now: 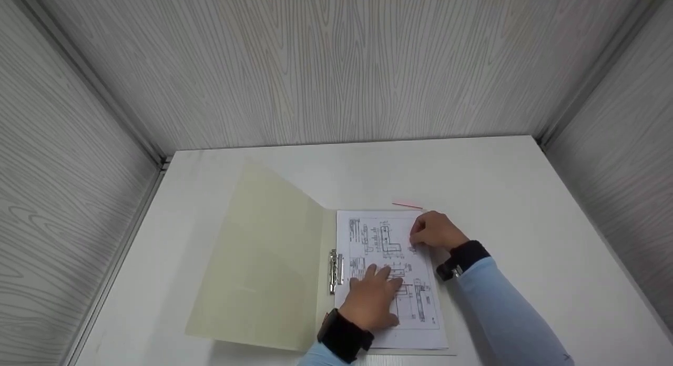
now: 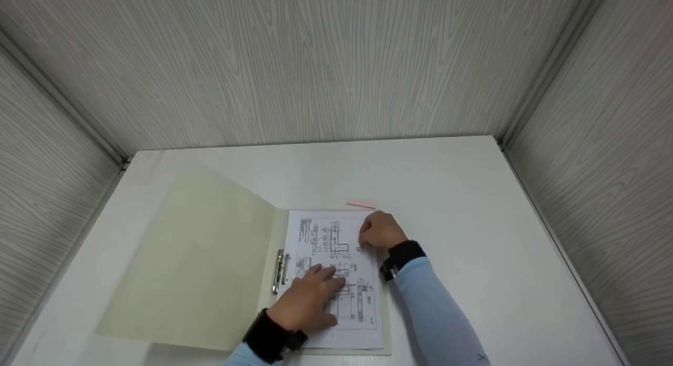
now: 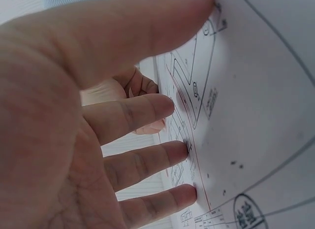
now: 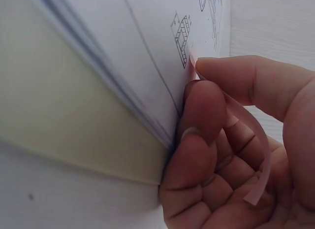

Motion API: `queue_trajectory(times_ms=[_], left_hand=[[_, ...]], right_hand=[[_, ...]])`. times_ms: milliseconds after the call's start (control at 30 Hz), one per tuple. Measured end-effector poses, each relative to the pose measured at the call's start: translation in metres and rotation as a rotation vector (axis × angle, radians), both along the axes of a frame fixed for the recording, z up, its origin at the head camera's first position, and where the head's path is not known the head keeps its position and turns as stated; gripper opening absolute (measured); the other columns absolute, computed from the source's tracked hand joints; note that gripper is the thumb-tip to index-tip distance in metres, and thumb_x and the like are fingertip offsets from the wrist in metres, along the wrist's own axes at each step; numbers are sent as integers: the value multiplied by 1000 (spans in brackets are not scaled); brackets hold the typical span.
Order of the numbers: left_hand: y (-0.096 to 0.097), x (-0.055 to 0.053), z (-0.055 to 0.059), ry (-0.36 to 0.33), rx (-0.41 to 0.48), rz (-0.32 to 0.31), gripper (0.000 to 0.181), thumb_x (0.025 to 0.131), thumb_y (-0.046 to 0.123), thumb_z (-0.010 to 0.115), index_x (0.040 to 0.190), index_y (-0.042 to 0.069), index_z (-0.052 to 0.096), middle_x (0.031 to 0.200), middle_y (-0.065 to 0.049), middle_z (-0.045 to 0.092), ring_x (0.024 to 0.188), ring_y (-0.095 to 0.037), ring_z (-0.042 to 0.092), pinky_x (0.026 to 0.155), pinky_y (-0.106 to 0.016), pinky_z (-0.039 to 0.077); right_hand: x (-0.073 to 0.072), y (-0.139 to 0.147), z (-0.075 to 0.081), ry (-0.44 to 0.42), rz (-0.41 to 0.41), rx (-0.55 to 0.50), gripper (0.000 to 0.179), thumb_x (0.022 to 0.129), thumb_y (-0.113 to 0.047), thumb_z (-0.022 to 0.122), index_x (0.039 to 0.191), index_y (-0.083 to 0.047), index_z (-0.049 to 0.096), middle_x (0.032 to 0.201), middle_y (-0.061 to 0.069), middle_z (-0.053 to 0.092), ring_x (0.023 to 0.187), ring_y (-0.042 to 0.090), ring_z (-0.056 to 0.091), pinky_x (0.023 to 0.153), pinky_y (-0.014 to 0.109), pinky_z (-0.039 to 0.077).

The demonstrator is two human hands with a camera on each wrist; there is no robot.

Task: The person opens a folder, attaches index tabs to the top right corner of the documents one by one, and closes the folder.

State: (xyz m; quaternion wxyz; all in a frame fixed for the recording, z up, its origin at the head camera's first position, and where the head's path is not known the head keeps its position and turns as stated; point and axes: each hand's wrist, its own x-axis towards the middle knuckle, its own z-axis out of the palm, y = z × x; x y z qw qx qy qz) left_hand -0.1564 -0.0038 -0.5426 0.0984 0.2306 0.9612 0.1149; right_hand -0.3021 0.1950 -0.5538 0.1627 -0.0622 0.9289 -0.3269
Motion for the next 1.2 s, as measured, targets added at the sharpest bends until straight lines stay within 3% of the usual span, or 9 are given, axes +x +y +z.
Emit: queue_trajectory(times_ms=[367, 600, 1200], left_hand=[[0, 0, 0, -5, 4, -5, 79, 64, 37, 85, 136, 26, 55, 144, -5, 45, 132, -32, 37, 88, -62, 43], [0, 0, -2, 35, -11, -18, 75, 63, 38, 85, 133, 25, 58, 140, -5, 49, 128, -30, 41, 82, -59, 46], [-1, -1, 0, 7, -2, -10, 78, 64, 37, 84, 136, 27, 55, 143, -4, 46, 131, -32, 38, 87, -62, 43]], right_hand=[[1, 0, 1, 9, 1, -3, 7, 77, -15, 74, 81, -10, 69, 83, 5, 62, 70, 21, 56, 59, 30, 44], [2, 1, -1, 14, 3, 1, 6, 77, -14, 73, 80, -10, 69, 81, 5, 63, 67, 20, 56, 57, 29, 45], [2, -1, 2, 41, 21, -1, 5, 77, -13, 74, 78, -11, 69, 80, 4, 62, 66, 19, 56, 56, 29, 44]])
